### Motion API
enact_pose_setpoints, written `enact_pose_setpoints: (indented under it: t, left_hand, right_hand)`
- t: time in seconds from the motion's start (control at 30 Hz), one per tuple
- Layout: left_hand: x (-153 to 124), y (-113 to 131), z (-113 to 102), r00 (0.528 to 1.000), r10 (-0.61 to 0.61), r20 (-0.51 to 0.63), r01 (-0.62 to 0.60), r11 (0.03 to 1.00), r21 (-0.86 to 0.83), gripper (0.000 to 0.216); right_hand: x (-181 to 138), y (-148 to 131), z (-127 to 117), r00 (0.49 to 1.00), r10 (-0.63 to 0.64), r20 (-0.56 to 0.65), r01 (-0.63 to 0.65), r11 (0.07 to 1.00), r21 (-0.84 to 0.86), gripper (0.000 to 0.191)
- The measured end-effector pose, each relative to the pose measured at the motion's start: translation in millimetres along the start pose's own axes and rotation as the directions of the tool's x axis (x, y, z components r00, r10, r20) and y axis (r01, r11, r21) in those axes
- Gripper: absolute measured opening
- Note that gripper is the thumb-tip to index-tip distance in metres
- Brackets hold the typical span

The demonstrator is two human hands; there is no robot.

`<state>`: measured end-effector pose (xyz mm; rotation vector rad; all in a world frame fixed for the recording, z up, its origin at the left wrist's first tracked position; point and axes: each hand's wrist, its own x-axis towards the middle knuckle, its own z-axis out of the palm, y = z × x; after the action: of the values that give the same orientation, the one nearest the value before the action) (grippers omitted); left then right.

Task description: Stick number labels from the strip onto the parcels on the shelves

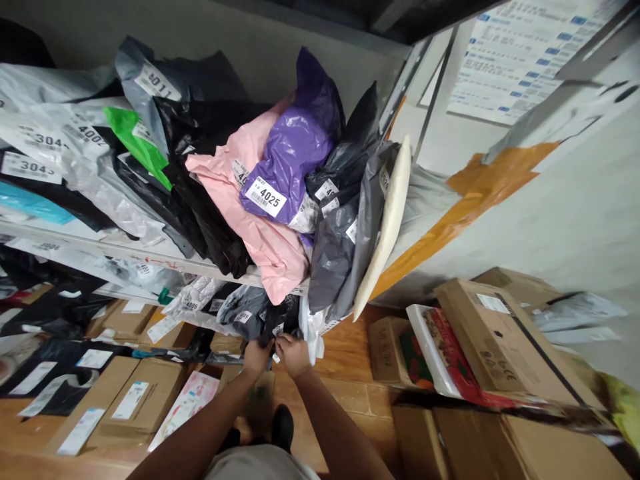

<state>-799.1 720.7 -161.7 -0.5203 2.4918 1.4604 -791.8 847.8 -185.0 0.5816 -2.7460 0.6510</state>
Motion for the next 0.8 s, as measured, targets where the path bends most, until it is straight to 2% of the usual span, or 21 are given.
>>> enact_pose_setpoints:
  t: [0.17,0.4,0.63,0.8]
  left_hand:
    - [1.0,0.5,1.2,1.0,0.014,0.02,-0.016,0.996,0.092,0.015]
    - [0.6,-0.3,1.3,0.997,0.05,0.053,-0.058,0.984,0.166,0.015]
    - [2.8,-3.5,-4.5,0.995,0.07,0.071,-0.082,0.98,0.179,0.017]
    - [1.2,-7.3,-4.9,0.997,0.059,0.051,-0.066,0.988,0.141,0.018]
  right_hand:
    - [-3.3,-0.6,7.5,0.999,0.04,-0.004,-0.04,0.999,-0.032,0.017]
    - [0.9,-3.5,1.4,0.995,0.098,-0.023,-0.098,0.995,0.035,0.016]
    - [8.9,-5.7,-11.4,0.946,0.323,0.023,-0.316,0.907,0.279,0.012]
    - [5.9,-7.8,-9.7,0.904,0.426,0.024,-0.389,0.8,0.457,0.015]
